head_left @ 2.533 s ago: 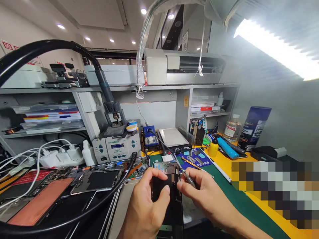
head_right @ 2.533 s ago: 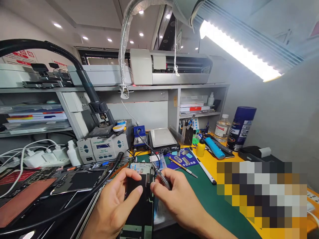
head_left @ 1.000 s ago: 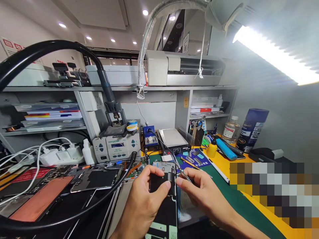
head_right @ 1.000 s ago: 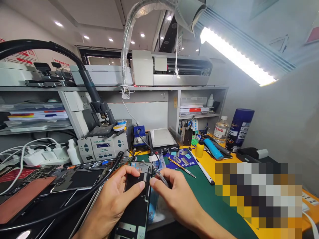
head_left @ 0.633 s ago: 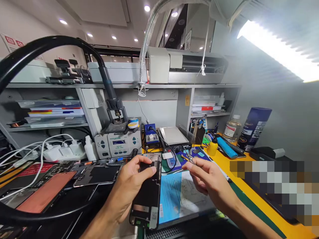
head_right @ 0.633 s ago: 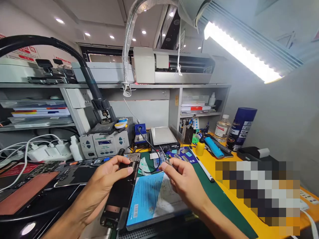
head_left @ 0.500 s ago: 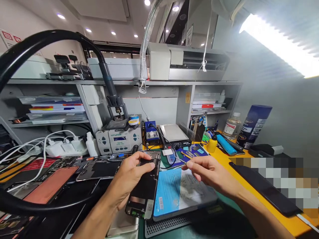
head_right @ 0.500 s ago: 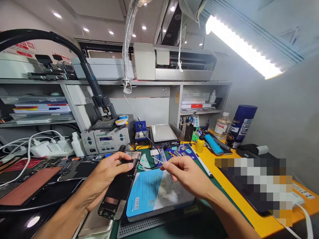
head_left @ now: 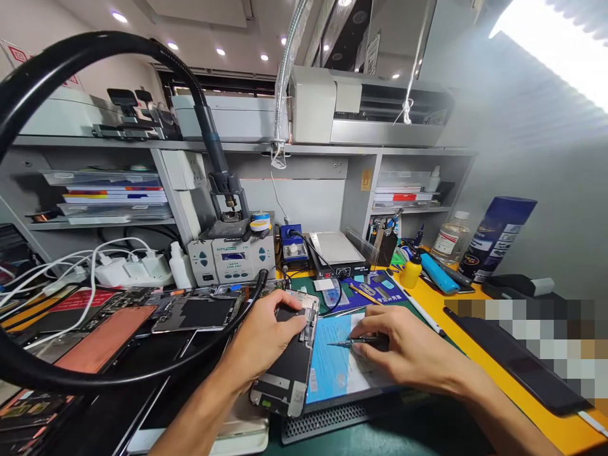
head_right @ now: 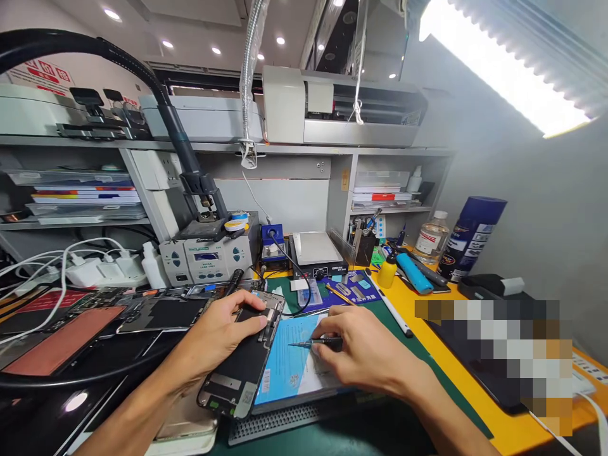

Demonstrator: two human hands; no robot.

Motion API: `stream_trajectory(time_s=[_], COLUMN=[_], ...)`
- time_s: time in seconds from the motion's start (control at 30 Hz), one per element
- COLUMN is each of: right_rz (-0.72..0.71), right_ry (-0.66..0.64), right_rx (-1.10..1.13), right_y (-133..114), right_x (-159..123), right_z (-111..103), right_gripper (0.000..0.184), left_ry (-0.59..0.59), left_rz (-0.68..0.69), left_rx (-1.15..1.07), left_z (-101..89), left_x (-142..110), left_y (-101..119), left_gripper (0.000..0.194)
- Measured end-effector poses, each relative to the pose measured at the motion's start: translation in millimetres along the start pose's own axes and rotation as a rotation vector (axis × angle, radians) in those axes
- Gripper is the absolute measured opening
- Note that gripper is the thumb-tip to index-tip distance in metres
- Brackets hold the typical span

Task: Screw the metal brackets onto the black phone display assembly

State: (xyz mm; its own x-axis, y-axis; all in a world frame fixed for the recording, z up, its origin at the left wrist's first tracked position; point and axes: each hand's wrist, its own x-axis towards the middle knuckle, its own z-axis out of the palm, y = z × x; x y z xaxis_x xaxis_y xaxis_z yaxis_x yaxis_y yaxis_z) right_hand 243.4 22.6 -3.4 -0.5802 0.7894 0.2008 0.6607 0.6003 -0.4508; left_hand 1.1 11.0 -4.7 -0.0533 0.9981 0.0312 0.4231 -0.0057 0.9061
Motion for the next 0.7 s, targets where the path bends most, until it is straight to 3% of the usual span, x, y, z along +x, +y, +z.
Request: stream_trajectory(time_s=[0.23, 0.37, 0.5, 0.7], right_rz=[0.006, 0.047, 0.090, 0.084], right_ry=[0.035, 0.126, 0.181, 0.180], right_rx=[0.001, 0.074, 0.255, 0.294], right_y=[3, 2, -1, -2], right_x=[0, -1, 1, 2], right_z=[0, -1, 4, 12], right_gripper=[0.013, 0.019, 0.023, 0.023], left_ry=[0.016, 0.025, -0.038, -0.134], left_rz=[0.025, 0.075, 0.160, 0.233], left_rx=[0.023, 0.012, -0.004, -0.025], left_z=[-0.1, -1.0, 0.3, 3.4], left_x=[0, -3, -7, -11], left_y=[1, 4, 9, 13], left_gripper=[0.018, 0.013, 0.017, 0.018])
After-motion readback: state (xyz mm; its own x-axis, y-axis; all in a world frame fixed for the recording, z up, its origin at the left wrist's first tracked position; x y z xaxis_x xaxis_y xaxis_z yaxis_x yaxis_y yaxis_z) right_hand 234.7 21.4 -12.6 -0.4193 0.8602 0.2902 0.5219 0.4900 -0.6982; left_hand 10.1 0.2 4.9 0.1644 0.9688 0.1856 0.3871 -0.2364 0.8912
